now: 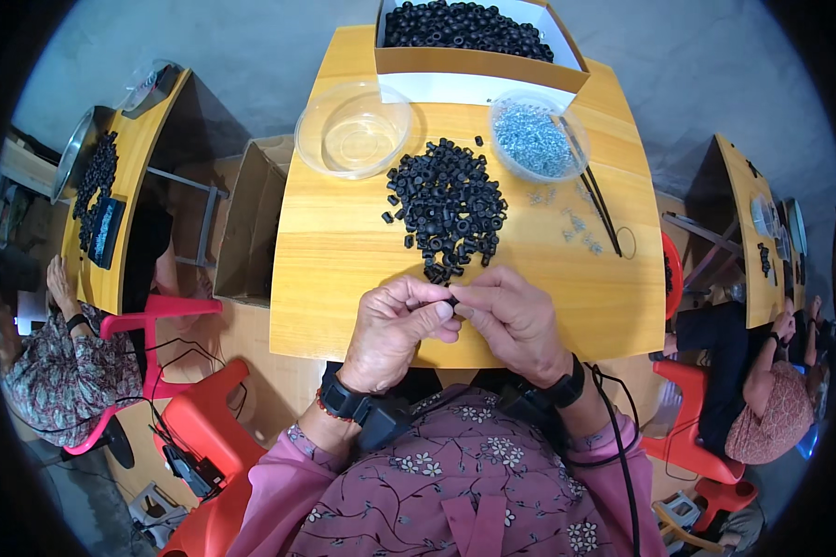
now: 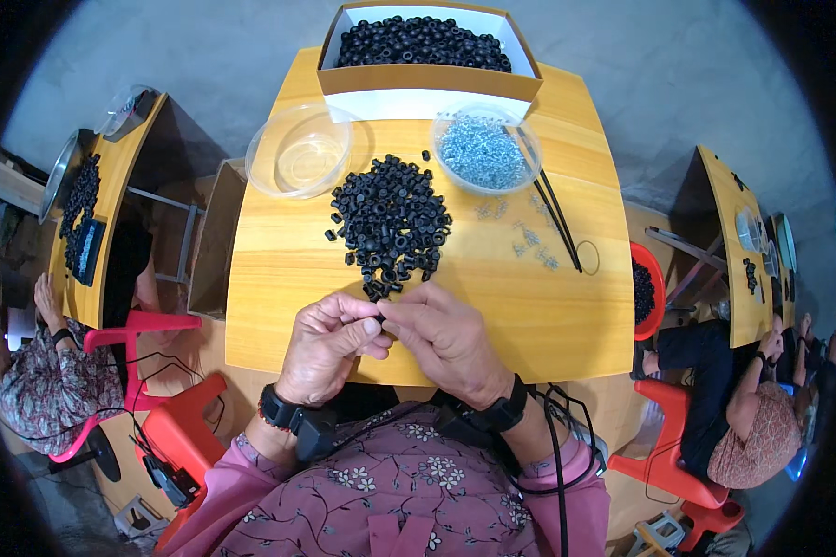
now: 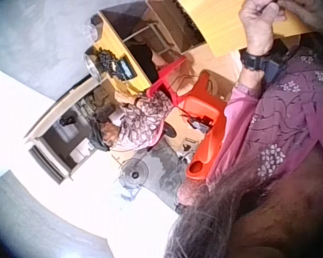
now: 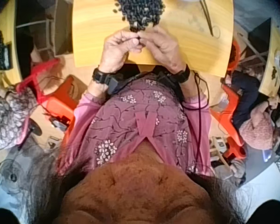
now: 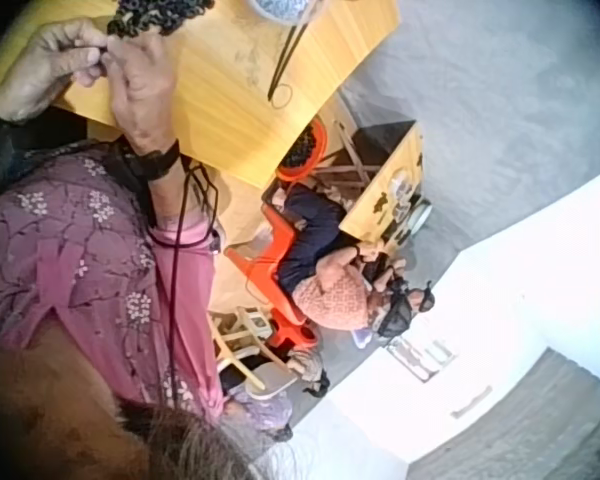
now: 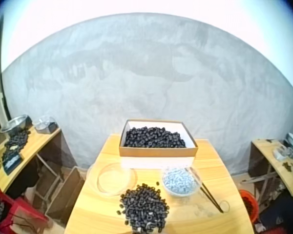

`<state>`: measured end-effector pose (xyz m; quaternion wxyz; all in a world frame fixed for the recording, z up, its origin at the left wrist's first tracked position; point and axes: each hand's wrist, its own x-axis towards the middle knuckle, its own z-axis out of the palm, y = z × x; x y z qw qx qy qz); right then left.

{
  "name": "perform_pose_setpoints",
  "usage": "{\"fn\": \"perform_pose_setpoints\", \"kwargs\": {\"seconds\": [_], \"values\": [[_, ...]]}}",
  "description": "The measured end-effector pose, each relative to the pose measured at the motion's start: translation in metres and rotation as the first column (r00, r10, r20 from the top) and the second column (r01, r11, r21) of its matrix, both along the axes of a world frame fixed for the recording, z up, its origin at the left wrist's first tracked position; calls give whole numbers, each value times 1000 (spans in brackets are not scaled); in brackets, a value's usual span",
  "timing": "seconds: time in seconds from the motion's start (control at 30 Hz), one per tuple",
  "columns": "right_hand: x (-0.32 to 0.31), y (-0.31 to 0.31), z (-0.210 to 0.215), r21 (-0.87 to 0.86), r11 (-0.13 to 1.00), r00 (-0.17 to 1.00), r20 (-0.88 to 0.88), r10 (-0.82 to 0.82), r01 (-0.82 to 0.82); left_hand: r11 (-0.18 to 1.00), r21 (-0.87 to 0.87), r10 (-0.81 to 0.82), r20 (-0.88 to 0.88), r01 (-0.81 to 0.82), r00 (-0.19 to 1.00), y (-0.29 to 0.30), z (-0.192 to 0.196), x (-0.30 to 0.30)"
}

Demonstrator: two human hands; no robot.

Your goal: Assembling small black plastic components by hand at a workstation.

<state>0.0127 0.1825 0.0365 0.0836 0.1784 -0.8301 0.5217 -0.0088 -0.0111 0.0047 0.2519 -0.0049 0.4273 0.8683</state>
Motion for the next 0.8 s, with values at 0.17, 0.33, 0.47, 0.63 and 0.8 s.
{"fn": "perform_pose_setpoints", "kwargs": {"seconds": [0.17, 0.33, 0.47, 0.63, 0.8], "values": [[1, 2, 4, 11, 999, 999, -22, 41, -41, 999, 42, -12, 131, 7, 991, 2, 6, 0], [1, 0, 10, 25, 999, 999, -18, 42, -42, 998, 58, 16, 184, -27, 983, 4, 6, 2], [2, -3, 18, 54, 998, 999, 46, 15, -17, 991, 132, -4, 187, -21, 982, 2, 7, 1], [-3, -10, 30, 252, 966, 997, -41, 69, -57, 996, -2, 87, 190, -88, 978, 12, 13, 5], [2, -16, 32, 431, 903, 995, -88, 46, -3, 997, -11, 78, 190, -77, 979, 11, 20, 4]]}}
